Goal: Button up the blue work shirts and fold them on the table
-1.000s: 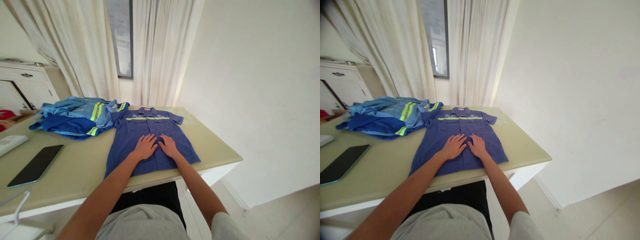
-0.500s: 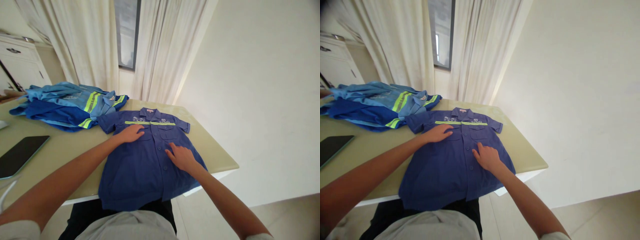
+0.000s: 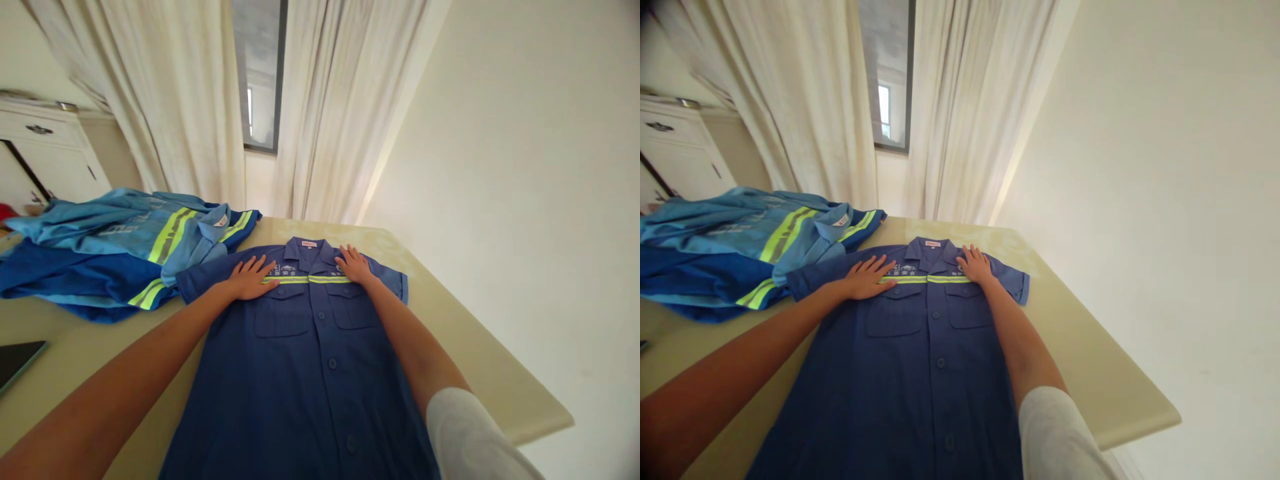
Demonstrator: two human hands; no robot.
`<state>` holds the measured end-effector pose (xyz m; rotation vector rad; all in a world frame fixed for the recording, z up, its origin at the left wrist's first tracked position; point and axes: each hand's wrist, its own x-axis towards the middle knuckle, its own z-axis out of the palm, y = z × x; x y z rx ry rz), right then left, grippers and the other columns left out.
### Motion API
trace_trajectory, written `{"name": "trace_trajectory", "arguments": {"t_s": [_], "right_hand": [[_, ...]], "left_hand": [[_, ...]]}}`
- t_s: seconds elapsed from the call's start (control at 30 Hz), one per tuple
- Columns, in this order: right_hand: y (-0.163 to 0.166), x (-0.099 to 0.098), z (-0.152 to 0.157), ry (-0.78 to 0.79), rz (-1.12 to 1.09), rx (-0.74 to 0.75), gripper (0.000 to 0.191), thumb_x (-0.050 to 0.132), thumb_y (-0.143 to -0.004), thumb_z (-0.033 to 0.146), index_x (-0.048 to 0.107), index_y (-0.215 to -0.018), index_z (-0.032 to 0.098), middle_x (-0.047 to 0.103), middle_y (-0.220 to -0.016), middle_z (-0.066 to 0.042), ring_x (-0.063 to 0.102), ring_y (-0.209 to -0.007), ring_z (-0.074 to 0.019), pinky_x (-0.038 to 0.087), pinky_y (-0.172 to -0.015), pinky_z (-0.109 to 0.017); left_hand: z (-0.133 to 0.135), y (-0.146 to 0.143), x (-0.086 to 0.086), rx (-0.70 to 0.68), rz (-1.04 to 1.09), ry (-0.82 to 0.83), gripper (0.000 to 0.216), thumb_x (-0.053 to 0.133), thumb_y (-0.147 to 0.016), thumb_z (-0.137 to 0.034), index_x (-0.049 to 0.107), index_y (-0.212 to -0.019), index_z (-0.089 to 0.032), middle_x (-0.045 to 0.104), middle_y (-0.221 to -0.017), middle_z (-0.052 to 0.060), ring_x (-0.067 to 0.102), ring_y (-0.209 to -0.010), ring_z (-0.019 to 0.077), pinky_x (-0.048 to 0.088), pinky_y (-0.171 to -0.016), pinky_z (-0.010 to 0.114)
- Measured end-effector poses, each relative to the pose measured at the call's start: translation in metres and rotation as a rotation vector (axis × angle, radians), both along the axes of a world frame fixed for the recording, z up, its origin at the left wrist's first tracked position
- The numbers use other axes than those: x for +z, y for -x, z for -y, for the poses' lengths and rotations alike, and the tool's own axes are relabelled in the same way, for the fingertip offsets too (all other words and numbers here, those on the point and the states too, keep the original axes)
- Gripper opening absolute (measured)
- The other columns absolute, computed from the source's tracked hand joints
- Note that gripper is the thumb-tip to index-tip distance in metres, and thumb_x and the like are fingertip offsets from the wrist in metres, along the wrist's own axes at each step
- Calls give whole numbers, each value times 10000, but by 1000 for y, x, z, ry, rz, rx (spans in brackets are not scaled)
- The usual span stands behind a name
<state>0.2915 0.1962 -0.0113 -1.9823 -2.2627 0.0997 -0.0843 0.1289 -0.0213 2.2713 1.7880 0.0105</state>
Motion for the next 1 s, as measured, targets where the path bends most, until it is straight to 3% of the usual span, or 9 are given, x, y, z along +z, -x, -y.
{"name": "trace_trajectory", "arguments": {"t_s": [0.1, 0.23, 0.3, 0.4, 0.6, 0.7, 0.83, 1.0], "right_hand": [[-15, -9, -18, 74, 14, -86, 705, 292, -1071, 642, 292, -1669, 267, 240, -1738, -93, 227, -1598, -317, 205, -1270, -530], [-30, -19, -26, -35, -13, -110, 651, 326, -1066, 630, 421, -1607, 281, 414, -1660, -97, 401, -1494, -333, 310, -1207, -528], [-34, -21, -27, -102, -16, -106, 604, 330, -1078, 582, 479, -1567, 260, 501, -1587, -120, 466, -1422, -338, 361, -1158, -521], [-39, -23, -28, -190, 9, -144, 538, 314, -1094, 494, 563, -1495, 236, 594, -1463, -146, 514, -1334, -344, 391, -1098, -517], [-53, -25, -35, -188, -27, -179, 508, 444, -989, 266, 587, -1475, 236, 615, -1392, -154, 515, -1260, -346, 384, -1050, -509], [-58, -26, -38, -191, -71, -169, 530, 520, -893, 234, 644, -1408, 246, 640, -1282, -150, 507, -1204, -359, 385, -1016, -518], [-59, -28, -37, -250, -81, -148, 404, 563, -818, 198, 724, -1187, 237, 623, -1192, -141, 506, -1136, -352, 396, -954, -492], [-64, -27, -34, -349, -115, -109, 204, 586, -759, 190, 634, -957, 203, 624, -1098, -121, 521, -1051, -313, 380, -870, -411]], "left_hand": [[-12, 14, 5, -17, 20, 4, 960, 360, -899, -826, 235, -1682, -284, 183, -1754, 74, 171, -1605, 408, 199, -1251, 631], [-35, 25, 13, -17, 91, -117, 689, 305, -1003, -643, 631, -1444, -226, 595, -1517, 134, 566, -1358, 372, 438, -1113, 535], [-47, 27, 12, -4, 123, -264, 581, 300, -1035, -490, 705, -1307, -175, 697, -1351, 156, 645, -1228, 323, 483, -1061, 468], [-62, 31, 0, 79, 116, -455, 537, 315, -1035, -390, 654, -1361, -130, 661, -1393, 186, 603, -1277, 343, 467, -1073, 493], [-77, 47, -23, 99, 161, -451, 492, 429, -992, -385, 664, -1366, -169, 672, -1327, 170, 623, -1196, 364, 493, -1024, 527], [-81, 53, -25, 81, 290, -455, 451, 508, -936, -367, 709, -1286, -166, 685, -1221, 146, 635, -1140, 325, 498, -1047, 482], [-81, 55, -24, 78, 486, -470, 385, 539, -904, -390, 755, -1144, -180, 695, -1128, 110, 655, -1058, 279, 523, -1024, 432], [-78, 58, -18, 111, 736, -414, 365, 633, -827, -476, 784, -1012, -200, 753, -1055, 85, 682, -999, 268, 550, -965, 398]]}}
